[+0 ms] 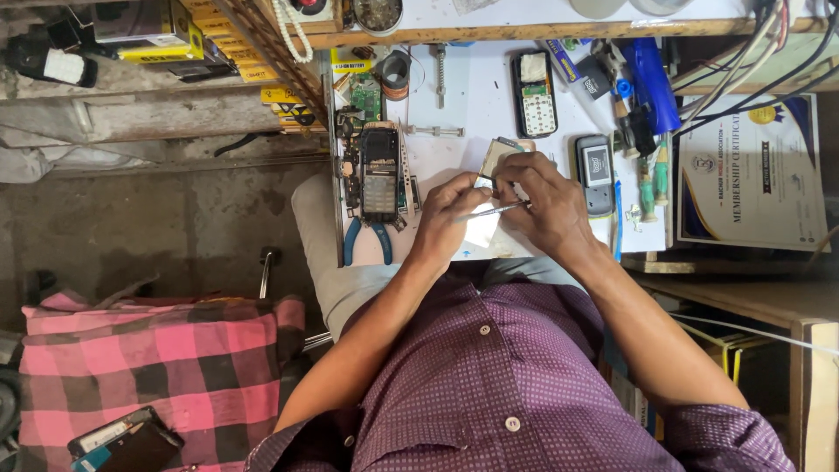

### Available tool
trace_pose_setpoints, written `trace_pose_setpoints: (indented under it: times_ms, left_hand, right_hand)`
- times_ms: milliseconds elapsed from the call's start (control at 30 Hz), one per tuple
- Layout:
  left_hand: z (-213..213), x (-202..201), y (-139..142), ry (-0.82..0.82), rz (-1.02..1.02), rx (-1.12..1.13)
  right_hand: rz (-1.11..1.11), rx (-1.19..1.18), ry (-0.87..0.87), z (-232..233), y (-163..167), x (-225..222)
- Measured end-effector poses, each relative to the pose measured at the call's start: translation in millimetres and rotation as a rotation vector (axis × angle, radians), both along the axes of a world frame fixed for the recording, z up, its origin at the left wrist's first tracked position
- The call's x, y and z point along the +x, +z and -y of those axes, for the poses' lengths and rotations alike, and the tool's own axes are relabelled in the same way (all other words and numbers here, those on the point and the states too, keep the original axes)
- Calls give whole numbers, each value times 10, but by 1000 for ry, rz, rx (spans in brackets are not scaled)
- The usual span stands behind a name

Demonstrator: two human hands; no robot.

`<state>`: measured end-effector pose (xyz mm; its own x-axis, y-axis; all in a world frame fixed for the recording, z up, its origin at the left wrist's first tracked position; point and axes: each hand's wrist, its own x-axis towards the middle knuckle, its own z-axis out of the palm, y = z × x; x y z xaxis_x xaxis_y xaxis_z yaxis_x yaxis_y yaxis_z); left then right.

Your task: The person repairs a mobile phone at a cluttered workbench. They pry open the phone's back cover, use a screwdriver on internal components, detach and reposition the battery, press components into place, and finally clean the phone's interior with a small brush.

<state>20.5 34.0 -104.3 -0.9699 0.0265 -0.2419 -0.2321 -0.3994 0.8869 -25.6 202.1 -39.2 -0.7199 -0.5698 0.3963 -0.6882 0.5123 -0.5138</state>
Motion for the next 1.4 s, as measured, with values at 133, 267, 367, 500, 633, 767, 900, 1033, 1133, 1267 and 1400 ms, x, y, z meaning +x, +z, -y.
trace_pose_setpoints:
  times_ms: [133, 267, 367, 500, 633, 767, 900, 1033, 1133, 1267, 1400]
  left_hand:
    - [34, 14, 34, -33, 42, 75]
    - [49, 11, 51, -46, 76, 186]
    - [40, 3, 65, -21, -14, 116]
    - [45, 9, 118, -14, 60, 105]
    - [65, 16, 154, -29, 42, 123]
    - [33, 9, 115, 2, -11, -20]
    - [42, 19, 66, 21, 31, 61]
    - [64, 24, 58, 36, 10, 139]
    - [89, 0, 63, 20, -11, 214]
    - [97, -9, 77, -18, -60, 147]
    - [53, -4, 103, -17, -46, -16]
  right_hand:
    - [14, 73, 41, -46, 64, -35]
    - [87, 107, 76, -78, 105, -30]
    - [-1, 111, 43, -72, 117, -6]
    - [-38, 200, 4, -55, 133, -2]
    - [-22, 245, -22, -49, 149, -39]
    - [-47, 278, -9, -41, 160, -62]
    - [-131, 219, 71, -14, 160, -53]
    - [-177, 216, 69, 6, 145, -35]
    - [-199, 197, 73, 10, 121, -26]
    - [-214, 178, 60, 24, 84, -29]
    - [-127, 114, 20, 43, 89, -35]
